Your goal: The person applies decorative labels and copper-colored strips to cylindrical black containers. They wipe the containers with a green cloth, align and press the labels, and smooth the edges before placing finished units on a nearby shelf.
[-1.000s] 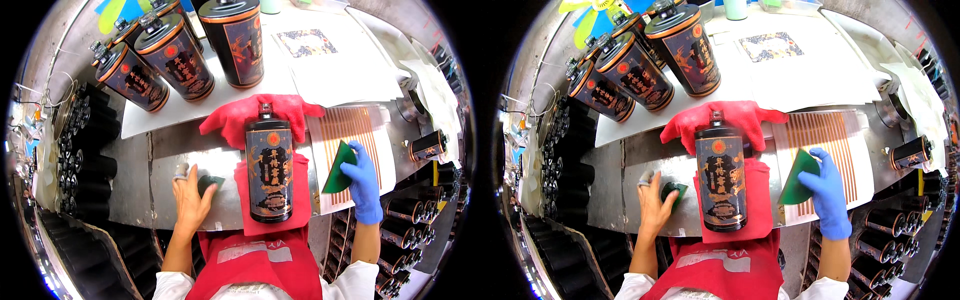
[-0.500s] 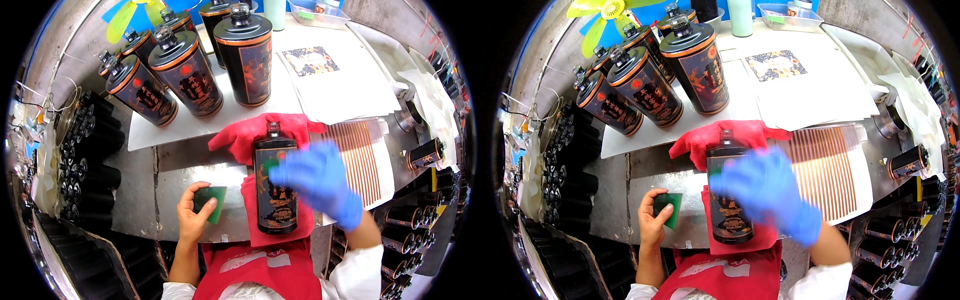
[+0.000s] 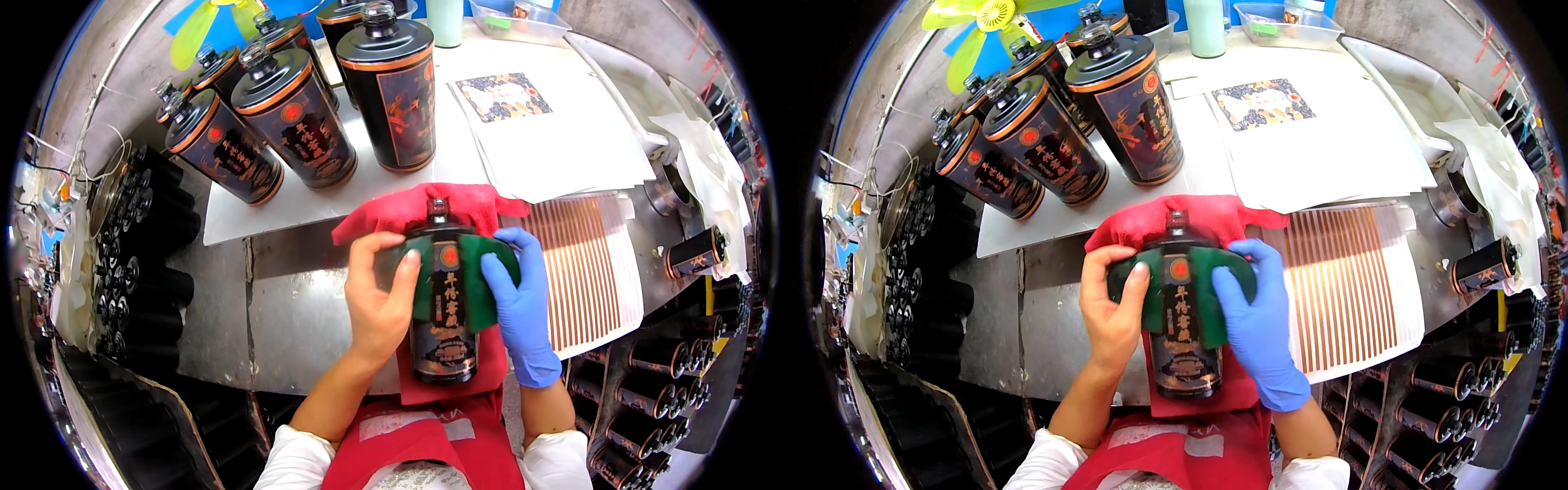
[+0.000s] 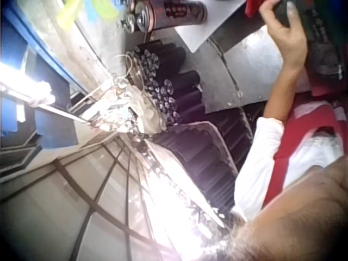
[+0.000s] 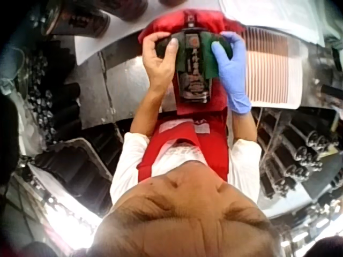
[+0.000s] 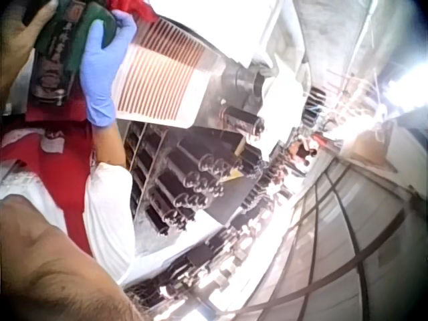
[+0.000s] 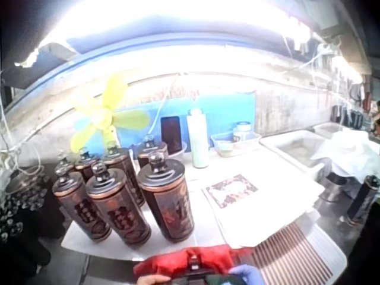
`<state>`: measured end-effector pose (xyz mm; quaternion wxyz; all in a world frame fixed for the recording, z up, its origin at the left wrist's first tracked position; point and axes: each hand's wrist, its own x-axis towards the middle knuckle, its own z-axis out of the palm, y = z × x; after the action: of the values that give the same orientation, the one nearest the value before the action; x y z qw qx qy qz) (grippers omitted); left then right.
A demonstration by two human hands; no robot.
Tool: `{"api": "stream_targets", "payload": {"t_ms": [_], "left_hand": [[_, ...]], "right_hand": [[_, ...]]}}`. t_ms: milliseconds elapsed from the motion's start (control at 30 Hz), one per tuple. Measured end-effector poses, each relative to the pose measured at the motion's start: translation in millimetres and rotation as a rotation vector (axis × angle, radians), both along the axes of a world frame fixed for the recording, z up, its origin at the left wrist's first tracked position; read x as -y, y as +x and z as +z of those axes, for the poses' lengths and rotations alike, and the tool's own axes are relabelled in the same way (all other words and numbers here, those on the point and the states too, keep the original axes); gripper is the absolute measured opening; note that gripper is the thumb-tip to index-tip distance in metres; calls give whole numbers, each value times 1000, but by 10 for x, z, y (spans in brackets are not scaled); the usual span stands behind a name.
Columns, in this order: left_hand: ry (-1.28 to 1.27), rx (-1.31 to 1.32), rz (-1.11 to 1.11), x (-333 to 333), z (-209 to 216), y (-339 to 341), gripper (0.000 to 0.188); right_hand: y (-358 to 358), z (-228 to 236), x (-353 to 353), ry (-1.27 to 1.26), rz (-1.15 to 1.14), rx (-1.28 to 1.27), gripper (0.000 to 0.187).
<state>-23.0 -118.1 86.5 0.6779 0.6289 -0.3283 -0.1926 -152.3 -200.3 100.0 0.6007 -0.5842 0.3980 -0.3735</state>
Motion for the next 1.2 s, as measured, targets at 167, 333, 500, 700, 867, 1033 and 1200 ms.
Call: {"api": "stream_targets", "payload": {"t_ms": [167, 333, 500, 700, 867, 1033, 1200], "left_hand": [[-33, -187, 93, -139, -356, 42, 20], [103, 29, 167, -301, -375, 104, 20], [104, 384, 54, -254, 38, -216, 23], [-3, -184, 100, -409, -441, -144, 22], [125, -38, 80, -477, -517, -69, 21], [87, 449, 100, -550, 62, -372, 28], [74, 181, 92, -519, -198, -377, 21]], "right_hand": [[-195, -515, 75, 375, -48, 206, 30], [-299, -231, 64, 133, -134, -16, 27], [-111, 167, -348, -316, 74, -293, 28], [-374, -426, -144, 293, 7, 122, 31], [-453, -554, -51, 132, -19, -26, 28], [-239, 149, -489, -420, -71, -262, 27], [-333, -108, -466, -207, -76, -132, 29]]}}
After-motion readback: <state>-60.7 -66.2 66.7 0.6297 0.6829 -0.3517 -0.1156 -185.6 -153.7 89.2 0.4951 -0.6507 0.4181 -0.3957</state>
